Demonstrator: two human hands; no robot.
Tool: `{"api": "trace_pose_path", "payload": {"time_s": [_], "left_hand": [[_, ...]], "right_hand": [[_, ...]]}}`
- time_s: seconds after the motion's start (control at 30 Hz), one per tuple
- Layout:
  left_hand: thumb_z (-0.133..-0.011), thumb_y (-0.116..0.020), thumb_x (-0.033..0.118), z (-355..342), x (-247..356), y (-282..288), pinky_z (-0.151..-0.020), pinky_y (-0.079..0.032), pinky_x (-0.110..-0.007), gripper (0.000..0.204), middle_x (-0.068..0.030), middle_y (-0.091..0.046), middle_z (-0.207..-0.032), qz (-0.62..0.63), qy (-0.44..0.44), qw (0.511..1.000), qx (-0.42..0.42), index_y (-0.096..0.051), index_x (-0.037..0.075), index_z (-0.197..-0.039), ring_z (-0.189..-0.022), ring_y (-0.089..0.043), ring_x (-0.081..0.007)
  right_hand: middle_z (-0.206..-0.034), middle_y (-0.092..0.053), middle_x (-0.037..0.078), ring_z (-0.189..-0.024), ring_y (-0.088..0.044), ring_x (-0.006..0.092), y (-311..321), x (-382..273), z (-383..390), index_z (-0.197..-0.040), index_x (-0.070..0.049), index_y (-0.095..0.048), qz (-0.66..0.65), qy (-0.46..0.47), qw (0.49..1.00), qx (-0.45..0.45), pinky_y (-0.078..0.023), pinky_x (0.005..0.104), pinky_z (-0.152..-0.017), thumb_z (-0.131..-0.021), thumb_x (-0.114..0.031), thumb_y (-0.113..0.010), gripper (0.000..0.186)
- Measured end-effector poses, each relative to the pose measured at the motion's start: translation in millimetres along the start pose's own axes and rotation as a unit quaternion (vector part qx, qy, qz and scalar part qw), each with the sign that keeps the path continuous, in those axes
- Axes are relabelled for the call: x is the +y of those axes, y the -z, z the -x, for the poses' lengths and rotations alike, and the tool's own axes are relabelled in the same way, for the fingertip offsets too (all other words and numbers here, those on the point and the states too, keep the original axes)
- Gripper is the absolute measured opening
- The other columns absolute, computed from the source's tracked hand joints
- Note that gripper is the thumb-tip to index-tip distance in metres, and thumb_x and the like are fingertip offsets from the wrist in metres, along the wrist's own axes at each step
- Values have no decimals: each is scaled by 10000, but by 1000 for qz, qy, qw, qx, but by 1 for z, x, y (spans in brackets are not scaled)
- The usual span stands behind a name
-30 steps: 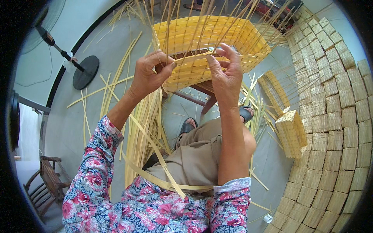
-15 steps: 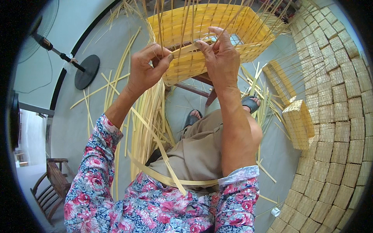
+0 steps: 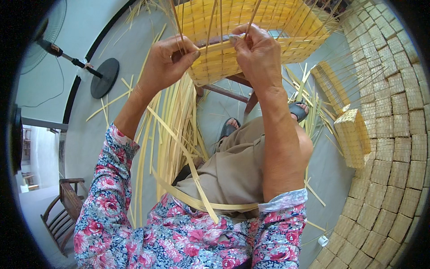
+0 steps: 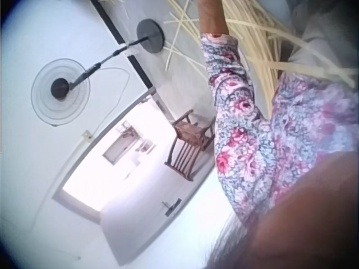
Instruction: The person weaves a rectangular basket by hand, interlacing thin bamboo strips through a pre-formed frame. They repeatedly pull strips through the weave, adjust tension, and occasionally reposition the basket on a stool to continue the pattern.
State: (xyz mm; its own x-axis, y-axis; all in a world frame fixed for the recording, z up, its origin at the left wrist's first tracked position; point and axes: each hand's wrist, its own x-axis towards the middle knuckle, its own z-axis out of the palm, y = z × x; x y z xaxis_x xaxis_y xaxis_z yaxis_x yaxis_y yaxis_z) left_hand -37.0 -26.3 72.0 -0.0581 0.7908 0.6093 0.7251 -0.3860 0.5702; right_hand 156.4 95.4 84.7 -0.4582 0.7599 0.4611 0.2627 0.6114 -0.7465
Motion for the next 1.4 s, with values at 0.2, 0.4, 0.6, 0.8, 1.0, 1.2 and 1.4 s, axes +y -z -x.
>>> {"api": "trace_pose_path", "payload": {"time_s": [0.2,0.4,0.6,0.8,1.0,1.2,1.4], "left_hand": [[-930,-703,54,-2,-8,1,-536,-392,-217,101,33,-547,-721,-4,-34,999,-39,-656,1,-858,-624,-474,-17],[-934,-711,74,-12,-12,7,-572,-426,-215,90,39,-574,-739,13,11,995,-102,-678,5,-887,-668,-497,-21],[-914,-743,87,-5,-25,11,-628,-466,-212,138,11,-625,-889,18,24,999,-12,-698,36,-1034,-708,-531,-43],[-900,-739,63,18,-28,-1,-800,-533,-226,480,-69,-593,-1230,32,89,954,283,-553,97,-1341,-1004,-557,-129],[-790,-855,291,15,-12,-55,-1028,-430,-442,832,-205,-542,-1288,41,195,926,322,-385,-14,-1405,-1228,-535,-320],[-817,-799,284,-20,-34,-85,-1033,-385,-513,752,-258,-515,-1292,60,176,891,415,-392,-28,-1367,-1216,-507,-421],[-817,-706,151,-28,-34,-82,-1079,-314,-506,626,-203,-522,-1244,114,194,879,420,-409,7,-1349,-1210,-480,-388]], "right_hand": [[-837,-657,115,-762,-665,220,-3,11,4,-907,4,-717,18,43,999,10,-524,349,-693,-881,-117,-730,125],[-865,-689,175,-788,-686,298,5,14,-3,-916,13,-720,78,20,996,-41,-535,394,-726,-896,-184,-708,198],[-904,-719,198,-785,-708,315,6,7,0,-1061,-36,-719,20,-7,996,-83,-536,384,-711,-939,-204,-662,215],[-783,-717,142,-714,-720,239,-15,-2,3,-968,-23,-679,-17,25,999,-16,-525,344,-641,-949,-122,-665,102],[-699,-687,126,-571,-688,188,-26,-5,-4,-935,13,-672,-30,-25,999,-17,-514,317,-550,-957,-121,-661,136],[-715,-698,128,-591,-694,189,-31,-11,2,-933,17,-668,-37,-7,999,-4,-514,310,-553,-954,-78,-642,101],[-728,-701,132,-610,-696,198,-34,0,-1,-914,-14,-679,-43,33,998,11,-509,334,-579,-936,-105,-658,96]]}}
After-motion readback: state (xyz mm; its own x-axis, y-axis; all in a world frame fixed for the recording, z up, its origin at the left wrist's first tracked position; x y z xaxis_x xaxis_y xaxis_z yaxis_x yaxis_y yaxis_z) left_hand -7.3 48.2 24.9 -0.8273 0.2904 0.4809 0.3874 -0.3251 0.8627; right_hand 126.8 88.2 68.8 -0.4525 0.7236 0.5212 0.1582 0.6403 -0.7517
